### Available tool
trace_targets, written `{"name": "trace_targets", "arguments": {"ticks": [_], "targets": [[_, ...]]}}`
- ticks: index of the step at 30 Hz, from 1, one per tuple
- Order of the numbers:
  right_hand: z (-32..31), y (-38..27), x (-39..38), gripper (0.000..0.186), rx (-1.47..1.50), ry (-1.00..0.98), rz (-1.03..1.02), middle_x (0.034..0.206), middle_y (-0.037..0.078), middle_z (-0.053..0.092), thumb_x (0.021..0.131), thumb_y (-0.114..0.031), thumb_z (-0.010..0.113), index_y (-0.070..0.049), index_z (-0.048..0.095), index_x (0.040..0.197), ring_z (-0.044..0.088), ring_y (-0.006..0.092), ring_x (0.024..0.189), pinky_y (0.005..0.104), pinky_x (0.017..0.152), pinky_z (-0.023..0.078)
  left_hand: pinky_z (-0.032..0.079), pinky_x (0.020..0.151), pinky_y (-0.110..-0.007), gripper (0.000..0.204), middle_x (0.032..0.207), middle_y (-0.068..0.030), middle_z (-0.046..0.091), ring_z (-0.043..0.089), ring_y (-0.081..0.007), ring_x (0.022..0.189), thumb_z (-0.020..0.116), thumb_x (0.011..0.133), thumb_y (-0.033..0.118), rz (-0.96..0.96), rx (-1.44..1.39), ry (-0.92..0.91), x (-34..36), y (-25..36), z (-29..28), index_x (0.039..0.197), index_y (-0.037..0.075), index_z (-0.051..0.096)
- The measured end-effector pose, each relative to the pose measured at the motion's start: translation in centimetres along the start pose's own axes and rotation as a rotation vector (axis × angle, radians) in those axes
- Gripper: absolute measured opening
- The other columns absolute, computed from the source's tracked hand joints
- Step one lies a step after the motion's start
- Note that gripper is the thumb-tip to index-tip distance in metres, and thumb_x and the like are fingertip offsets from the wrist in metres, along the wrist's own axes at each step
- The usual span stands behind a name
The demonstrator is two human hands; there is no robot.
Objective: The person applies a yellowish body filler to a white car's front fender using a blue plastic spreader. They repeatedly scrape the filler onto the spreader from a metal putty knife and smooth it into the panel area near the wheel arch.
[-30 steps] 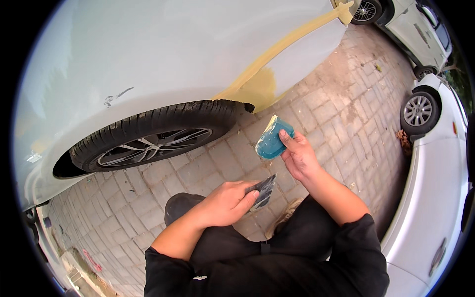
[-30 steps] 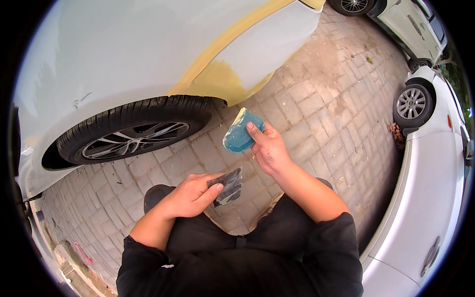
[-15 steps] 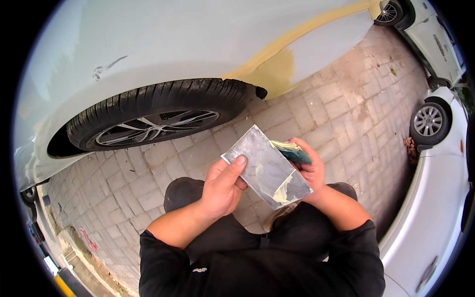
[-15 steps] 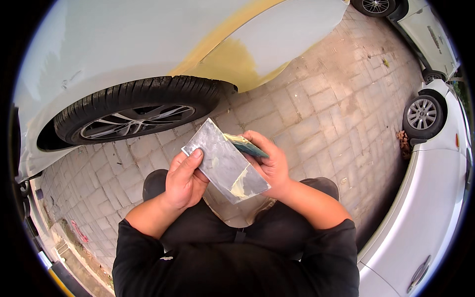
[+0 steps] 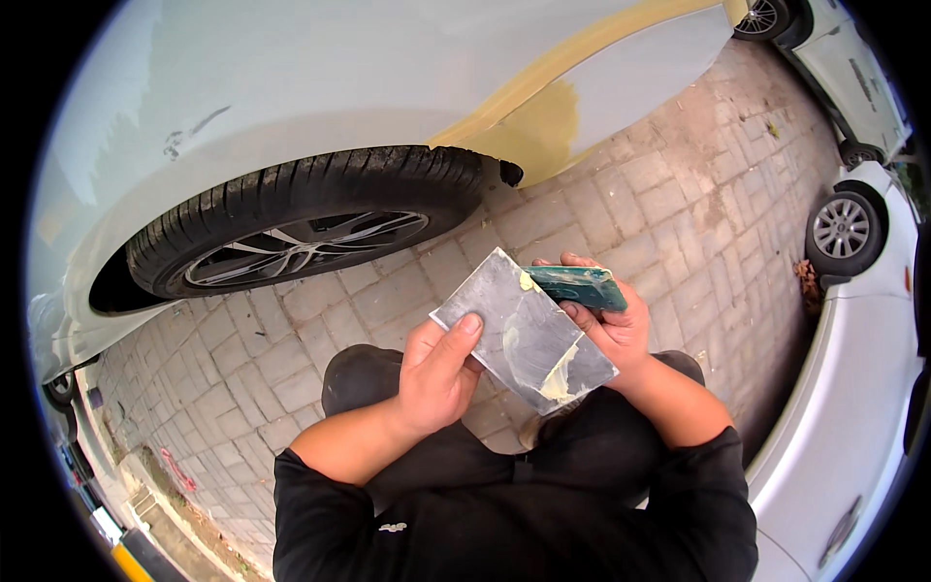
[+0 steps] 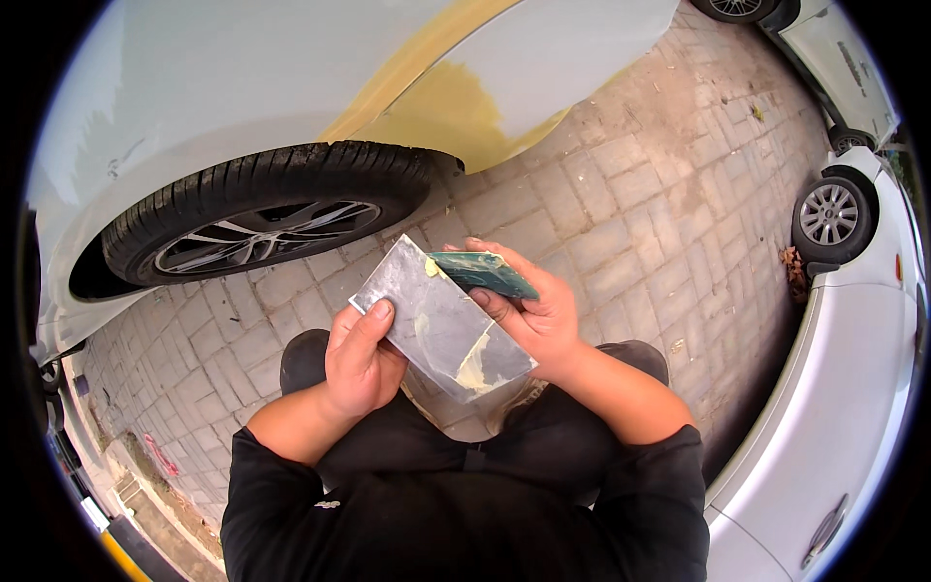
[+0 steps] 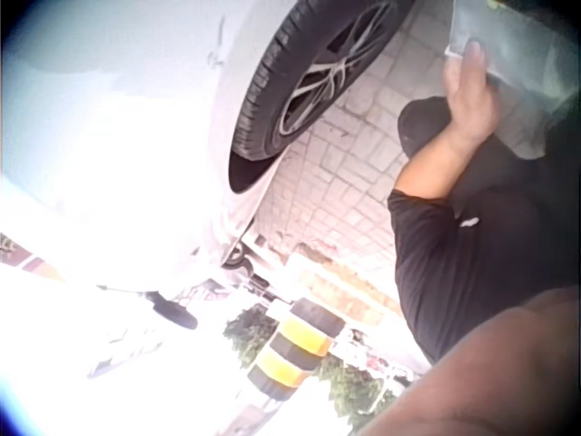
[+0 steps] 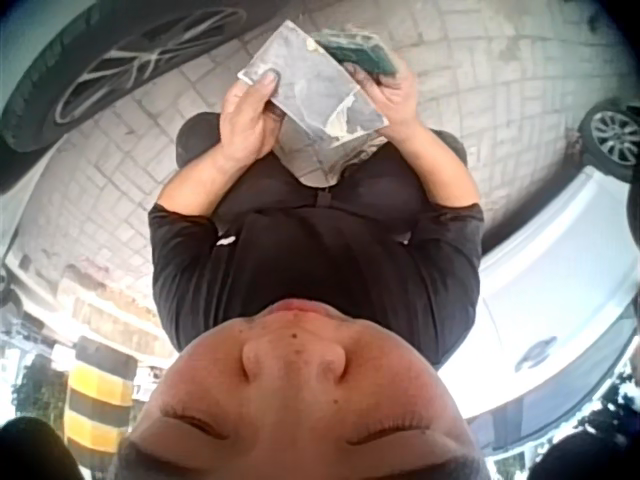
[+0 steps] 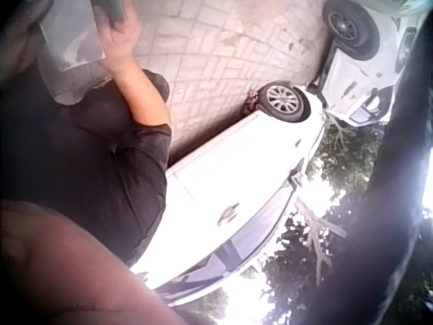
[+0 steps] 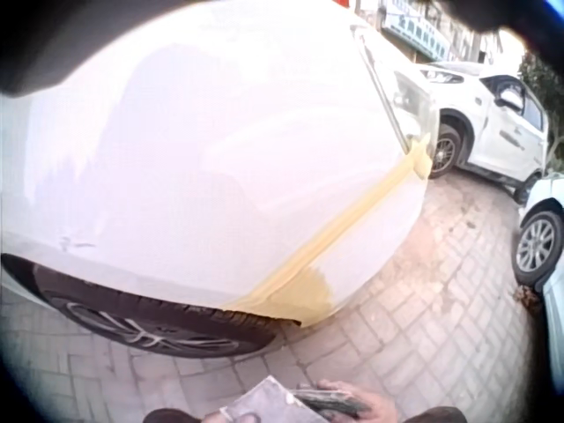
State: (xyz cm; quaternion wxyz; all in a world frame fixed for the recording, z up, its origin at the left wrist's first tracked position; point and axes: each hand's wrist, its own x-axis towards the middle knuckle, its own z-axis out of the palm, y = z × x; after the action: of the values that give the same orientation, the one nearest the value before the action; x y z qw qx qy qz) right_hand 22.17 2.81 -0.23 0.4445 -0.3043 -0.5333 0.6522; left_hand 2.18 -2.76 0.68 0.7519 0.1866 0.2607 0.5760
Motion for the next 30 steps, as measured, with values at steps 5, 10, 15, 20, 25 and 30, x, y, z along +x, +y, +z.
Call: {"name": "trace_targets", "arguments": {"ticks": [5, 10, 15, 20, 25, 30], "targets": [[0.4, 0.2, -1.1, 0.05, -0.154, -0.046, 0.114, 0.134, 0.016, 0.061, 0.091, 0.001, 0.066, 0.001, 0.052, 0.139, 0.062, 0.0221, 0.118, 0.0302, 0.099, 0.048, 0.046, 0.103, -0.041, 0.038, 0.128, -0.0184, 0.062, 0.06, -0.027, 0.12, 0.043, 0.105, 0.017, -0.024, -0.053, -0.001, -0.1, -0.8, -0.6, 0.132, -0.008, 0.051], [-0.1, -0.4, -1.1, 0.056, -0.488, -0.199, 0.013, 0.118, 0.017, 0.067, 0.084, -0.006, 0.075, 0.0, 0.054, 0.136, 0.069, 0.0252, 0.102, 0.0301, 0.084, 0.053, 0.047, 0.102, -0.04, 0.038, 0.126, -0.0182, 0.063, 0.06, -0.0269, 0.119, 0.043, 0.105, 0.018, -0.061, -0.065, -0.042, -0.3, -0.5, -0.8, 0.131, -0.008, 0.052], [-0.4, 1.1, -0.4, 0.047, -0.389, -0.326, 0.161, 0.106, 0.014, 0.069, 0.084, -0.006, 0.072, 0.0, 0.058, 0.129, 0.069, 0.024, 0.097, 0.0309, 0.083, 0.054, 0.047, 0.101, -0.038, 0.038, 0.127, -0.0153, 0.062, 0.06, -0.0235, 0.118, 0.045, 0.105, 0.019, -0.124, -0.023, -0.134, -0.2, -0.1, -0.6, 0.131, -0.007, 0.052], [-1.4, 0.4, 1.7, 0.023, 0.373, 0.043, 0.318, 0.105, 0.01, 0.066, 0.086, -0.006, 0.064, -0.004, 0.061, 0.109, 0.065, 0.0272, 0.104, 0.0409, 0.102, 0.048, 0.046, 0.102, -0.038, 0.038, 0.129, -0.014, 0.061, 0.059, -0.022, 0.12, 0.045, 0.105, 0.019, -0.065, -0.019, -0.086, 0.2, 0.2, -0.4, 0.132, -0.008, 0.052], [-3.6, 2.3, 2.4, 0.015, 0.813, -0.012, 0.262, 0.088, 0.003, 0.055, 0.083, -0.01, 0.062, -0.011, 0.051, 0.093, 0.057, 0.0213, 0.093, 0.0417, 0.093, 0.047, 0.049, 0.098, -0.036, 0.037, 0.123, -0.0113, 0.065, 0.062, -0.0193, 0.114, 0.046, 0.106, 0.02, -0.297, 0.032, -0.078, 0.1, -0.9, -0.8, 0.13, -0.007, 0.054], [-2.4, 1.4, 2.2, 0.016, 0.76, -0.107, 0.219, 0.085, 0.001, 0.048, 0.089, -0.014, 0.061, -0.013, 0.046, 0.094, 0.047, 0.0149, 0.081, 0.0298, 0.072, 0.039, 0.049, 0.1, -0.039, 0.036, 0.123, -0.0157, 0.064, 0.063, -0.0234, 0.115, 0.044, 0.105, 0.017, -0.439, -0.09, -0.146, -0.1, -2.0, 1.0, 0.129, -0.01, 0.053]]}}
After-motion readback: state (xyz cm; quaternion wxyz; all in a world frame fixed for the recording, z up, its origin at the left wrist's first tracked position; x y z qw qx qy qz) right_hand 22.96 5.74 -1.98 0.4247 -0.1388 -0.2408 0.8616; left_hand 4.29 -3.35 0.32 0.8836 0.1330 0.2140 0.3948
